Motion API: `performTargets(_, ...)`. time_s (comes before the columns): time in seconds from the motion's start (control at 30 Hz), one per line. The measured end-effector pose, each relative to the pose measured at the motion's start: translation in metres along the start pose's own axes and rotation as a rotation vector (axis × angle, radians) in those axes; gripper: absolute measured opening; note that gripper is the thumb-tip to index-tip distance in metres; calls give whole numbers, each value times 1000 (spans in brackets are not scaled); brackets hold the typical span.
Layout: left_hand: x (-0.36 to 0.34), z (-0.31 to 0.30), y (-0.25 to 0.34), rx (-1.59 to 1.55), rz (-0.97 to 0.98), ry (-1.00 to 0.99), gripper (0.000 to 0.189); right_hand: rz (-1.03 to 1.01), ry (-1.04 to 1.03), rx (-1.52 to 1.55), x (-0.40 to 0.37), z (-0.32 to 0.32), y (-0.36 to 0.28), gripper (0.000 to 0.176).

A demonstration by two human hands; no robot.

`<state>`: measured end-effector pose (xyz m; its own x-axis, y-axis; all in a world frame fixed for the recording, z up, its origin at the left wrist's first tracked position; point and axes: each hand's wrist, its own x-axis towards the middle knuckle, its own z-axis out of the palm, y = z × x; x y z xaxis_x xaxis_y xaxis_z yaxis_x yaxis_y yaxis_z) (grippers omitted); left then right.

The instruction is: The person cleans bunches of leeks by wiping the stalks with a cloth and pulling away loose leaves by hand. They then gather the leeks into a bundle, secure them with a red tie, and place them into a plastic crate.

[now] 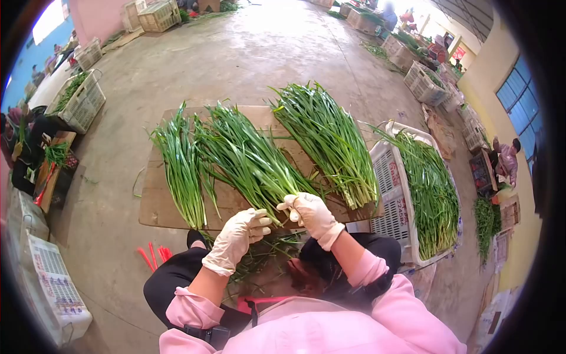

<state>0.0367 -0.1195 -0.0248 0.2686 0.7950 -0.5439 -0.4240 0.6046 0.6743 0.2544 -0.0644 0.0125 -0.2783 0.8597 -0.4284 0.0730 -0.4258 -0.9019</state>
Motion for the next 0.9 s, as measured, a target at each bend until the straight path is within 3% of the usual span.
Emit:
performTargets(0.1,-1,18,8,9,23,-84,56,-482,297,-291,-19,24,0,24)
performTargets(0.13,-2,24,10,-12,56,-117,56,-674,361,-540,-27,30,-10,18)
performTargets(0.23,0,36,11,-79,188,-151,49,-982,536,-1346,-35,41,-15,15)
performTargets(0.27,-2,42,11,-106,232,-150,47,-1031,464,-1373,-37,45,-10,21)
performTargets(0.4,-3,36,-5,-403,183,-132,30,-900,342,-1453,-45,68,25,13)
performTargets(0.43,-1,32,-9,-541,124,-118,28,-805,242,-1424,-48,68,28,14)
performTargets(0.53,7,7,-5,-561,331,-163,26,-559,-11,-1294,-60,59,45,19)
performTargets(0.57,-4,10,17,-579,335,50,27,-484,-160,-1247,-70,52,38,18)
performTargets(0.63,-12,-12,37,-783,310,-62,28,-142,-313,-1207,-79,39,29,20)
performTargets(0.7,-16,-23,44,-706,361,-73,28,-174,-196,-1009,-77,26,30,24)
performTargets(0.77,-18,-27,43,-697,391,-123,28,-577,81,-1282,-61,23,32,19)
performTargets(0.8,-23,-24,46,-656,422,-129,31,-703,157,-926,-49,24,35,15)
performTargets(0.83,-29,-18,51,-616,454,-136,36,-769,194,-970,-37,26,31,8)
performTargets(0.9,-36,-13,57,-570,457,-167,41,-738,303,-1183,-21,37,20,17)
